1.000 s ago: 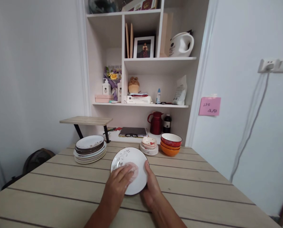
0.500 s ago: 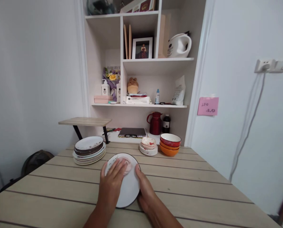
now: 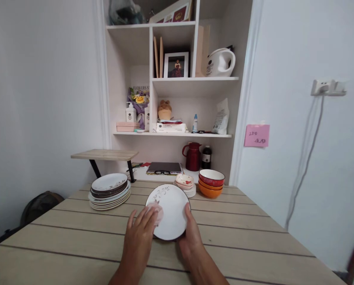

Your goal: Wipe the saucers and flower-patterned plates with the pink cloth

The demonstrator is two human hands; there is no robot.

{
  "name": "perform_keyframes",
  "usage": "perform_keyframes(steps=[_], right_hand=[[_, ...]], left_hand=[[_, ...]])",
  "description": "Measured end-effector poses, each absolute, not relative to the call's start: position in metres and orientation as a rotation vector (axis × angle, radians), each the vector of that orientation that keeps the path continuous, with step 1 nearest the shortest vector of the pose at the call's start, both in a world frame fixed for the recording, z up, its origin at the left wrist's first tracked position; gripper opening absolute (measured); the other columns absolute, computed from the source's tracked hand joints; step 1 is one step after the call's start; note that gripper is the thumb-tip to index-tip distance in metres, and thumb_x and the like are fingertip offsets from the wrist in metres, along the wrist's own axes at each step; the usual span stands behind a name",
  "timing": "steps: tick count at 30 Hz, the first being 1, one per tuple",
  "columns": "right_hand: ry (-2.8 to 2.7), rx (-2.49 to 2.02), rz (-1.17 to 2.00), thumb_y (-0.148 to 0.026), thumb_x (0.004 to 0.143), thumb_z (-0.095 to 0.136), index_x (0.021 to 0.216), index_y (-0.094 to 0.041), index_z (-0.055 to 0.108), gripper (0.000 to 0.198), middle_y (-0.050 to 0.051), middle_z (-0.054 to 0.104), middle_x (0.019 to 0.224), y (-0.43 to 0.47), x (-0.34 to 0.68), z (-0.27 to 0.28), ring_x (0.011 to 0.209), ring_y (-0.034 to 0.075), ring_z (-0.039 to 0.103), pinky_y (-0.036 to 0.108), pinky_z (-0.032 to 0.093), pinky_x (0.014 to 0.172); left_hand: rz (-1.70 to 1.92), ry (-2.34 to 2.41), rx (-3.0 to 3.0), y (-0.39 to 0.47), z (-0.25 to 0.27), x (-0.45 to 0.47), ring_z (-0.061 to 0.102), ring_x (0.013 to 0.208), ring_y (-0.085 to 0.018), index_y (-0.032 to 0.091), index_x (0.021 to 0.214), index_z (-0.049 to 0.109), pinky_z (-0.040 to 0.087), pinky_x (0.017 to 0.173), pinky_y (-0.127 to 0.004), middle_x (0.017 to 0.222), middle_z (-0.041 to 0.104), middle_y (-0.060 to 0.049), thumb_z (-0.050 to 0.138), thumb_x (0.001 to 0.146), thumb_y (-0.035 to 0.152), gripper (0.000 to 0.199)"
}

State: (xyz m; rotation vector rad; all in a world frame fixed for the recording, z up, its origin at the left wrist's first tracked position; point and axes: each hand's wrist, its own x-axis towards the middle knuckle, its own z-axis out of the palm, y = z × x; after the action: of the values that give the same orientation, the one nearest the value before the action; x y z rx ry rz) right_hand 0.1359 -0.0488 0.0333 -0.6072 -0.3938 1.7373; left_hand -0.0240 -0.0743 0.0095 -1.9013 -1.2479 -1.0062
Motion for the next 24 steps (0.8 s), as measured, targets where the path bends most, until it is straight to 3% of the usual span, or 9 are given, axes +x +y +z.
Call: perform_keyframes(steps=[10,24], right_hand=[[-0.392,-0.605,1.671,-0.056,0.082,0.059,0.134,-0.015,0.053,0.066,0.011,0.076,0.101,-0.054,0.141,0.046,0.104,0.029,0.068,0.045,0.049,0.095],[-0.51,-0.562,1.786,-0.058,0.081,0.059,0.127,-0.01,0.058,0.066,0.014,0.074,0.108,-0.056,0.136,0.041,0.107,0.029,0.066,0.043,0.048,0.097]], left_hand=[[-1.014,-0.98,-2.003,-0.074,0.006,-0.015,0.06,0.116,-0.02,0.017,0.119,0.062,0.055,0.093,-0.038,0.123,0.067,-0.004,0.04,0.095,0.014,0.033],[-1.027,-0.803,-2.071,-0.075,0.005,-0.014,0.059,0.118,-0.019,0.02,0.115,0.065,0.054,0.096,-0.035,0.121,0.068,-0.004,0.042,0.095,0.019,0.03]])
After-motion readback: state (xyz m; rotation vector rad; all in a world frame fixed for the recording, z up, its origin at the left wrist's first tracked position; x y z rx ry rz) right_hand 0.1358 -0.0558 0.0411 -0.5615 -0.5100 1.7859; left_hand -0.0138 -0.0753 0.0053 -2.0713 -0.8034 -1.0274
